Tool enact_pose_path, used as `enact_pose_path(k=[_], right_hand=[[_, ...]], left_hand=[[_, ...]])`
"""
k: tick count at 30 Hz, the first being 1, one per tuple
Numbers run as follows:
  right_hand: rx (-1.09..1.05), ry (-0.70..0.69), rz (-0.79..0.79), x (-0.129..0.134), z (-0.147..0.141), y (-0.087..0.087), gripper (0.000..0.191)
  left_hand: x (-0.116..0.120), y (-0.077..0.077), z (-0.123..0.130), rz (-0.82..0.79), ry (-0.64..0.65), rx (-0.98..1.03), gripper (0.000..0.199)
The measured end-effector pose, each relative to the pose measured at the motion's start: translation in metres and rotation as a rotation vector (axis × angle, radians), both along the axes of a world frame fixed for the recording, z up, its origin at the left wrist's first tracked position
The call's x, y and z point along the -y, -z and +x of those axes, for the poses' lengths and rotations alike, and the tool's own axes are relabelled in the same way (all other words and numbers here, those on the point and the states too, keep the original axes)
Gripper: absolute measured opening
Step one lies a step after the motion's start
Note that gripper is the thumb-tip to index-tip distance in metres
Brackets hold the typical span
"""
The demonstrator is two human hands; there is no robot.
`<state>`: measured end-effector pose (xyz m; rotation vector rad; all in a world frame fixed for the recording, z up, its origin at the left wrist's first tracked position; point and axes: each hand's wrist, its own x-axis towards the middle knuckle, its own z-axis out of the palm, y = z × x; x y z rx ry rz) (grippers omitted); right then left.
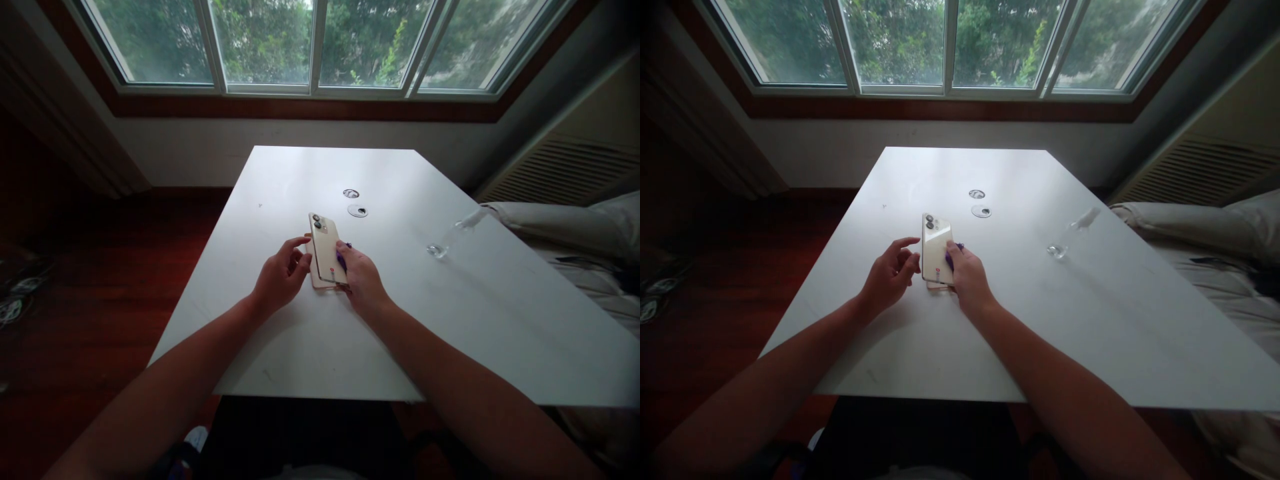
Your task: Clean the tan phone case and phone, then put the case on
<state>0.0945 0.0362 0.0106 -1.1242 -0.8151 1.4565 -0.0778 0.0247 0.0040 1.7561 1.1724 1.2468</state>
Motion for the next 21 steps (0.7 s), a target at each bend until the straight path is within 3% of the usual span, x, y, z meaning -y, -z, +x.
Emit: enact_pose_path(k=[11, 17, 21], right_hand=[[-0.182, -0.14, -0.053, 0.006, 0.0, -0.014, 0.039], [-0.134, -0.268, -0.056, 0.008, 0.001, -0.024, 0.043], [-0.212, -0.346, -0.065, 0.009, 0.002, -0.029, 0.037]], left_hand=[[0.006, -0.002, 0.0, 0.099, 0.029, -0.056, 0.043], [0.009, -0.005, -0.001, 0.161, 0.044, -0.063, 0.044], [0.011, -0.007, -0.002, 0.226, 0.052, -0.109, 0.044]])
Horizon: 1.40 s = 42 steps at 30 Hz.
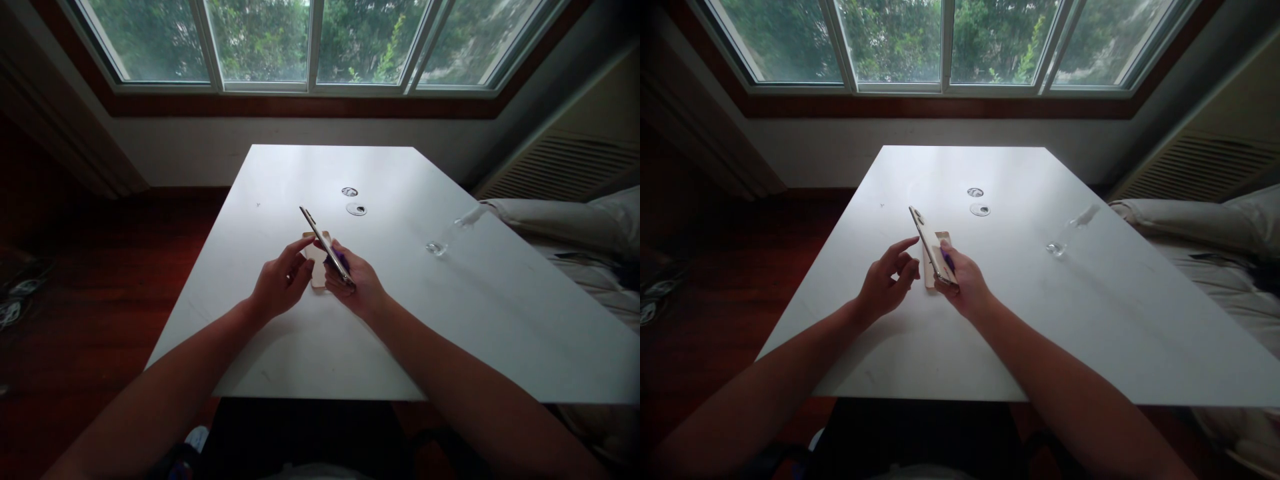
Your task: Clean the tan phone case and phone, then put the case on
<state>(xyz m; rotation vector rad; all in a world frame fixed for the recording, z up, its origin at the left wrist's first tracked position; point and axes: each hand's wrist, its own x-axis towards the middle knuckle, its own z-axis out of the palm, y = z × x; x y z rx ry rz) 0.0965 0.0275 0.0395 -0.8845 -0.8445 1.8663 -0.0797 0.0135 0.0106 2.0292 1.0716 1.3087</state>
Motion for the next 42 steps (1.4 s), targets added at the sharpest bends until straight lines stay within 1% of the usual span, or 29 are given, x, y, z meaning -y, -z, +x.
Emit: enact_pose_path(k=[5, 10, 20, 24, 30, 37, 42], right_hand=[[-0.128, -0.088, -0.025, -0.002, 0.003, 0.006, 0.029], [-0.217, -0.167, -0.052, -0.006, 0.006, 0.011, 0.035], [-0.279, -0.231, -0.07, -0.005, 0.009, 0.011, 0.039], [-0.242, -0.226, -0.072, -0.006, 0.007, 0.013, 0.039], [-0.226, -0.195, -0.066, -0.007, 0.005, 0.017, 0.035], [-0.213, -0.051, -0.101, -0.006, 0.001, 0.014, 0.035], [-0.223, 0.01, -0.09, -0.008, 0.002, 0.016, 0.034]], left_hand=[[0.0, 0.001, -0.001, 0.041, -0.002, -0.022, 0.047], [-0.003, 0.005, -0.001, 0.099, -0.005, -0.024, 0.048], [-0.002, 0.004, -0.001, 0.096, -0.009, -0.028, 0.05], [-0.002, 0.004, -0.002, 0.098, -0.007, -0.036, 0.054], [-0.003, 0.004, -0.002, 0.094, -0.017, -0.061, 0.051], [-0.002, 0.005, 0.0, 0.127, 0.02, -0.088, 0.047], [-0.001, 0.005, -0.001, 0.13, 0.054, -0.092, 0.045]])
